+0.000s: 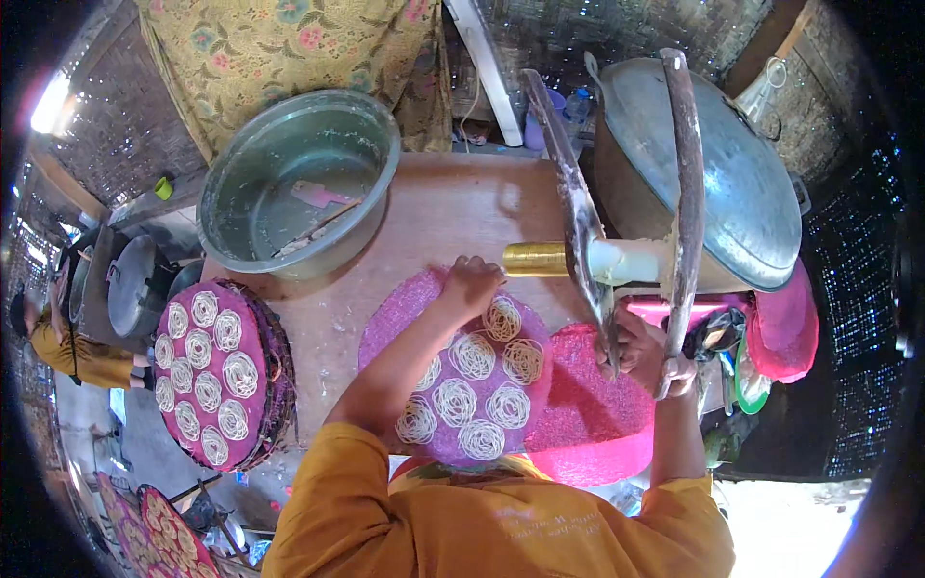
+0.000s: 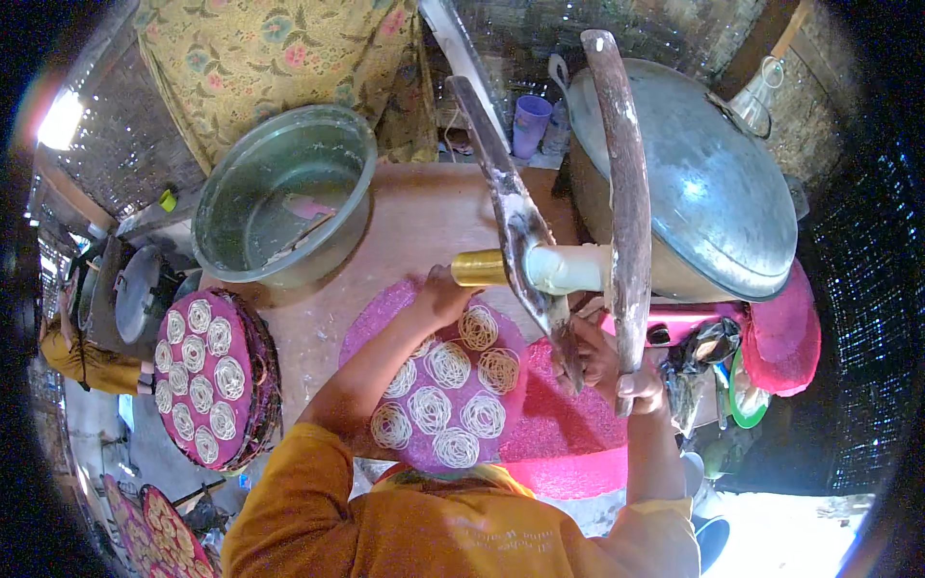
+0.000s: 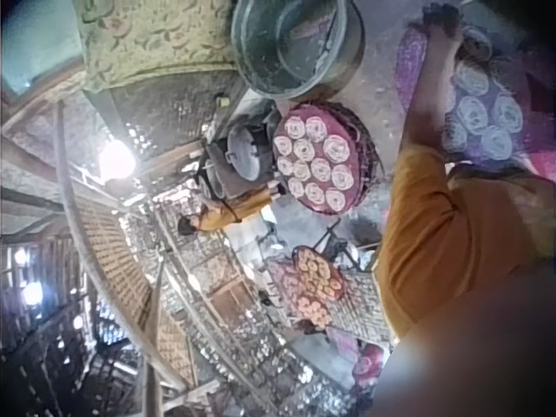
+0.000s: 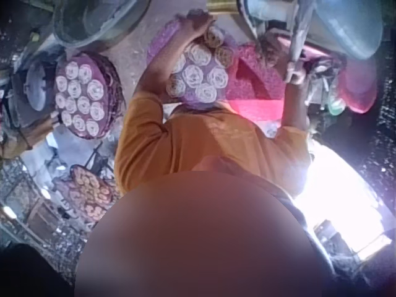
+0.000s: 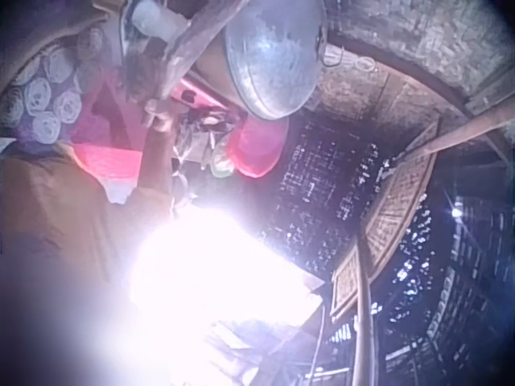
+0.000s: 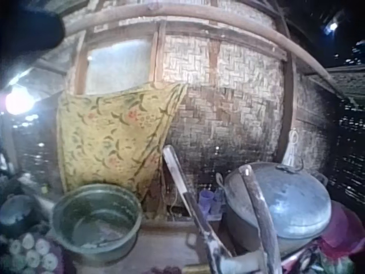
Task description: The person pipes swirls of dough onto small circular mats using a handheld manual extruder tool.
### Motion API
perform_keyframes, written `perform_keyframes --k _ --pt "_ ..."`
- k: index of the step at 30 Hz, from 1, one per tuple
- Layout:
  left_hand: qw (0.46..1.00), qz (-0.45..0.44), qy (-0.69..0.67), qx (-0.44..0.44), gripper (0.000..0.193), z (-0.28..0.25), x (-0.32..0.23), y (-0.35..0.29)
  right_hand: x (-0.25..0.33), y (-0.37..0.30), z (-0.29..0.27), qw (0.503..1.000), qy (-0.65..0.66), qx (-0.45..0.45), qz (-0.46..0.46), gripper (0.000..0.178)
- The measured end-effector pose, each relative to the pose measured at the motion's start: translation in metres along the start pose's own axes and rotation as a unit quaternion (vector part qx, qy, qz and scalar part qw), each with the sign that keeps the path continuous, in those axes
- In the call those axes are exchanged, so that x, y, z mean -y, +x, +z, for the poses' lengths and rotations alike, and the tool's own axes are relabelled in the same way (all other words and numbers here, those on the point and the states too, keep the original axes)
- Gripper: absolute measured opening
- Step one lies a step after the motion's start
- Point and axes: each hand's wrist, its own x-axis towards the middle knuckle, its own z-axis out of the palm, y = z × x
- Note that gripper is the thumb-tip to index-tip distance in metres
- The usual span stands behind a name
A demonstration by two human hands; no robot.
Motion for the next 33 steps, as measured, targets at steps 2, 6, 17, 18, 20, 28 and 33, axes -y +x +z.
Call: perform_keyframes --k 2,6,17,18,20,28,33 --pt "0.998 -0.028 0.027 0.053 0.019 0.014 0.008 0.019 0.000 -0.005 0.009 1.000 0.002 -0.007 -0.002 0.110" --pt "0.976 0.009 0.055 0.210 0.020 -0.001 -0.010 0.045 -0.004 -0.032 0.015 0.996 0.000 -0.085 0.000 0.115" --pt "0.953 0.028 -0.041 0.298 0.030 -0.004 -0.026 0.058 -0.009 -0.044 0.011 0.993 0.014 -0.119 0.019 0.118" --pt "0.952 0.030 -0.084 0.292 0.031 -0.004 -0.030 0.059 -0.010 -0.044 0.010 0.993 0.010 -0.116 0.023 0.118" --pt "0.958 0.034 -0.073 0.275 0.030 0.006 -0.025 0.060 -0.014 -0.041 0.005 0.996 0.004 -0.084 0.023 0.117" --pt "0.976 -0.201 -0.020 0.075 0.023 -0.006 0.067 0.071 -0.013 -0.033 0.010 0.997 -0.027 -0.071 0.010 0.114" --pt "0.988 -0.134 -0.039 -0.071 0.026 -0.095 0.046 0.004 -0.021 -0.030 0.007 0.997 -0.028 -0.067 -0.005 0.113"
